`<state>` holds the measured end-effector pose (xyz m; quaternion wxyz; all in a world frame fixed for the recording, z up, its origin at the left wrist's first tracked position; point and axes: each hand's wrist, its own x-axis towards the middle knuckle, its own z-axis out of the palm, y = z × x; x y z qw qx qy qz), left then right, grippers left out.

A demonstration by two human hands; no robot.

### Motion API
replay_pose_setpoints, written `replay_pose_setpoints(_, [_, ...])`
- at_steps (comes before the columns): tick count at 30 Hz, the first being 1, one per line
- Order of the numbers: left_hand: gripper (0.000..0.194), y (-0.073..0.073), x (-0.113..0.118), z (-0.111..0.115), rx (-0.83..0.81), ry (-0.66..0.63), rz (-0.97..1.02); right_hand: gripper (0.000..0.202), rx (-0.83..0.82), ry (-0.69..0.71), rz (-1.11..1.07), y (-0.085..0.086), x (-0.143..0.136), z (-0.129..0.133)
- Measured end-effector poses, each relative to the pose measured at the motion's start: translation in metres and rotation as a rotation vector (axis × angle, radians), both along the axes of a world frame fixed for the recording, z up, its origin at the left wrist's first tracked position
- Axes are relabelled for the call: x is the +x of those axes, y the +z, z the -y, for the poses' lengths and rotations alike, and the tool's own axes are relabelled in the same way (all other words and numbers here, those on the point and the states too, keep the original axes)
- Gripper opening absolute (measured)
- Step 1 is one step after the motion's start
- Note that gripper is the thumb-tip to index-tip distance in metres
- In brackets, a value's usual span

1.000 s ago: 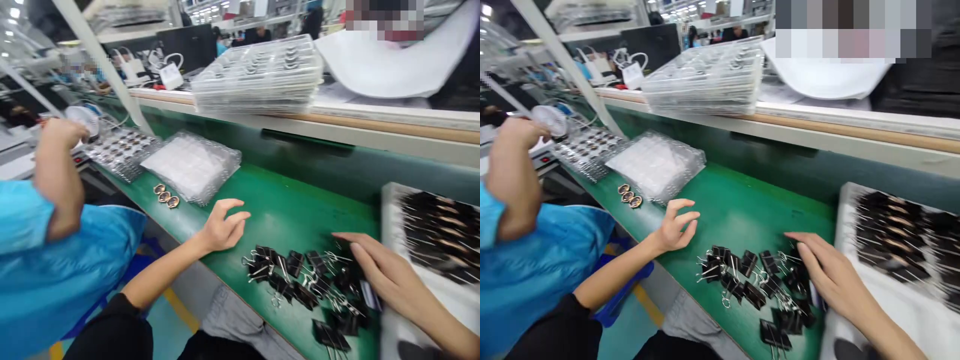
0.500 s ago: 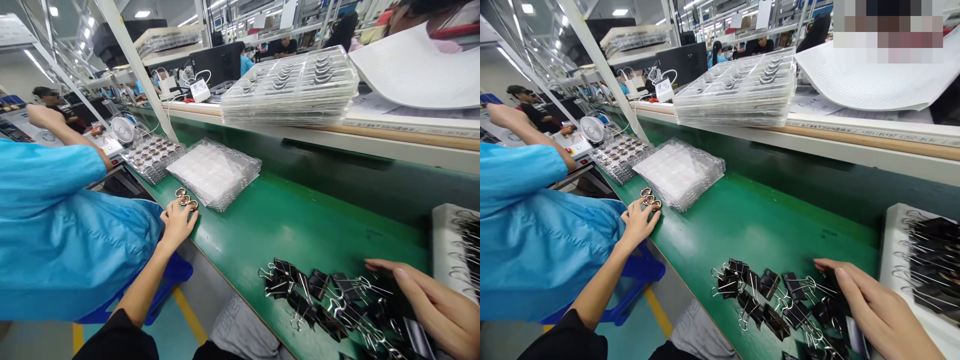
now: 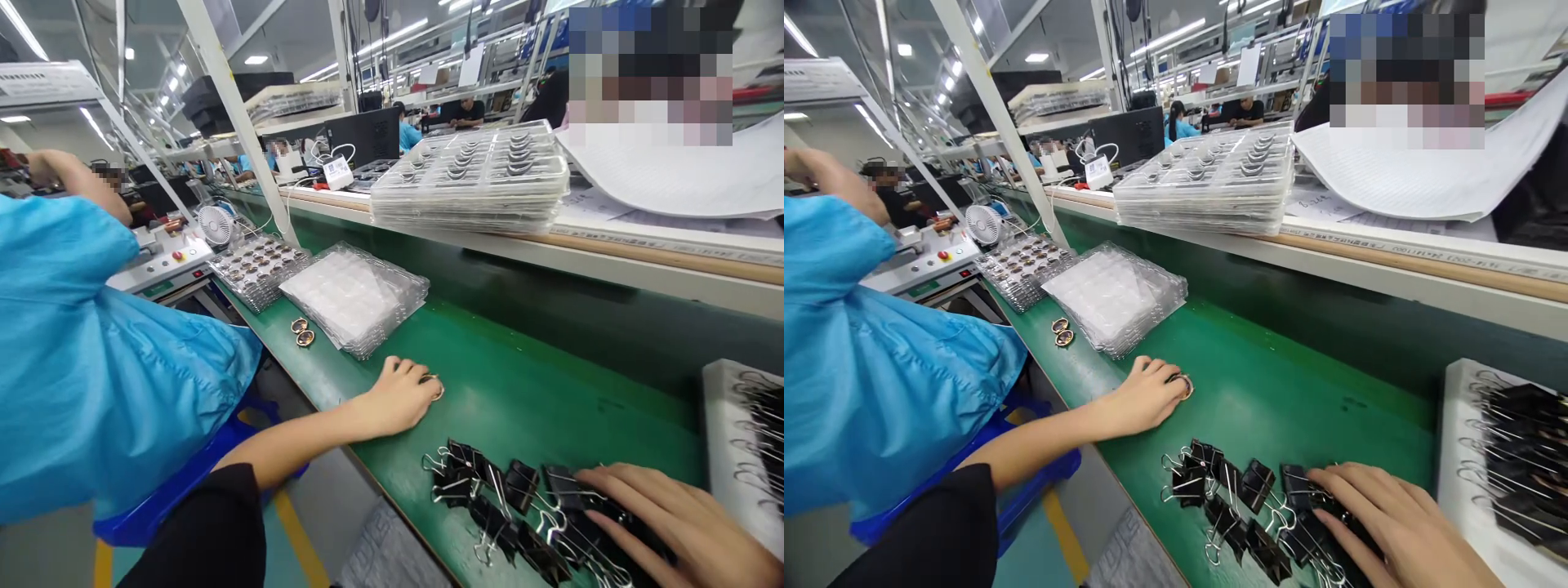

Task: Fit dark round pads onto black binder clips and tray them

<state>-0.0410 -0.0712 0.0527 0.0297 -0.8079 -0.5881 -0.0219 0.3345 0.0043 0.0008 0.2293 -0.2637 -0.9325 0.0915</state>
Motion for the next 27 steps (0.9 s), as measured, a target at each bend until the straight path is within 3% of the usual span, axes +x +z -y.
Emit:
replay_pose_setpoints(3, [0.018, 0.001, 0.016, -0.063, -0.076, -0.125, 0.038, 0.027, -0.017, 0.033, 0.078, 0.017, -0.003, -0.005])
replay_pose_setpoints(5, [0.015, -0.003, 0.024, -0.100, -0.113, -0.238, 0.124, 0.026, -0.115, 0.033, 0.154, 0.035, -0.010, -0.004])
replay_pose_setpoints(8, [0.037, -0.015, 0.033, -0.135, -0.132, -0.352, 0.333, 0.023, -0.290, 0.054, 0.277, 0.065, -0.024, -0.004])
replay_pose_setpoints(10, [0.057, -0.024, 0.035, -0.143, -0.123, -0.370, 0.414, 0.025, -0.347, 0.040, 0.299, 0.083, -0.027, -0.005])
replay_pose_setpoints(12, [0.064, -0.029, 0.033, -0.143, -0.102, -0.384, 0.424, 0.031, -0.322, -0.042, 0.283, 0.099, -0.017, -0.003])
replay_pose_setpoints(15, [0.059, -0.031, 0.028, -0.140, -0.085, -0.389, 0.412, 0.035, -0.286, -0.253, 0.320, 0.118, 0.023, 0.016])
replay_pose_setpoints(17, [0.058, -0.030, 0.027, -0.140, -0.093, -0.384, 0.402, 0.036, -0.356, -0.364, 0.381, 0.125, 0.057, 0.040])
replay_pose_setpoints(21, [0.061, -0.031, 0.031, -0.145, -0.078, -0.383, 0.374, 0.045, -0.455, -0.544, 0.436, 0.123, 0.099, 0.087])
replay_pose_setpoints(24, [0.057, -0.031, 0.037, -0.145, -0.032, -0.411, 0.310, 0.048, -0.521, -0.601, 0.439, 0.115, 0.093, 0.101])
replay_pose_setpoints(27, [0.054, -0.028, 0.046, -0.145, -0.036, -0.436, 0.235, 0.042, -0.709, -0.497, 0.409, 0.112, 0.075, 0.100])
